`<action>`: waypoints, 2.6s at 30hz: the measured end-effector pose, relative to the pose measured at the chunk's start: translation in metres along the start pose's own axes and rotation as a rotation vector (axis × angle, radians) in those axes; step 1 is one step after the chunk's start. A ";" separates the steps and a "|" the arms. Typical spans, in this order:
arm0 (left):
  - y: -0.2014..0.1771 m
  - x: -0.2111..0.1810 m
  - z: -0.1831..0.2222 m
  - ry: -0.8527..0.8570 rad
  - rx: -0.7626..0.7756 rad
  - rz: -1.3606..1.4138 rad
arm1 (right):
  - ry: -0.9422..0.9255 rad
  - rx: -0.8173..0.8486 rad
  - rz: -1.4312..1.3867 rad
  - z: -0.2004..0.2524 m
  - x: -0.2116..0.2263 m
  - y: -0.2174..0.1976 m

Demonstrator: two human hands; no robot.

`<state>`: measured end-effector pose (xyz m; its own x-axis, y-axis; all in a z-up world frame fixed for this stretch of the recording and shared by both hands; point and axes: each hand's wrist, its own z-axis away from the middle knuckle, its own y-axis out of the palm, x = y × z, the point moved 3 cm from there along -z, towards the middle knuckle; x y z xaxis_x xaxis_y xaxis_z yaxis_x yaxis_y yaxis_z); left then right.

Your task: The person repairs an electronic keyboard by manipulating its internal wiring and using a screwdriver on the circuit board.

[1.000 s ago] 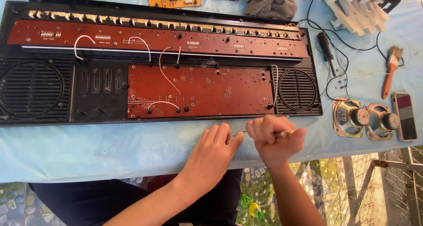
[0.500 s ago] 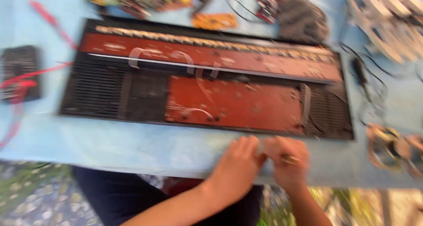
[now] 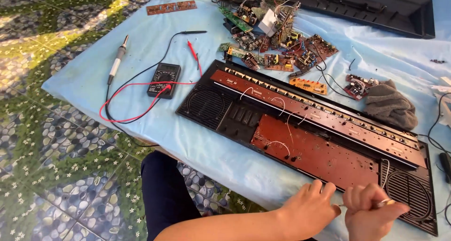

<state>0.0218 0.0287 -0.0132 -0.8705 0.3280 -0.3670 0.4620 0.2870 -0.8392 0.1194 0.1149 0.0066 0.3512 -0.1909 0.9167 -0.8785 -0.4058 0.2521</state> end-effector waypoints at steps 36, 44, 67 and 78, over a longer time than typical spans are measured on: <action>-0.010 0.006 0.007 -0.056 -0.182 -0.020 | -0.183 -0.273 -0.125 -0.001 0.018 0.005; -0.009 0.005 0.007 -0.048 -0.174 -0.029 | -0.083 -0.280 -0.076 -0.006 0.013 0.005; -0.008 0.003 0.005 -0.077 -0.053 0.018 | -0.154 -0.197 -0.336 0.001 0.002 -0.011; -0.009 0.002 0.006 -0.090 -0.062 0.000 | -0.187 -0.169 -0.322 0.006 -0.004 -0.013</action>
<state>0.0149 0.0214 -0.0083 -0.8809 0.2469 -0.4038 0.4692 0.3432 -0.8137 0.1315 0.1157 -0.0022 0.6564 -0.2433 0.7141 -0.7491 -0.3222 0.5789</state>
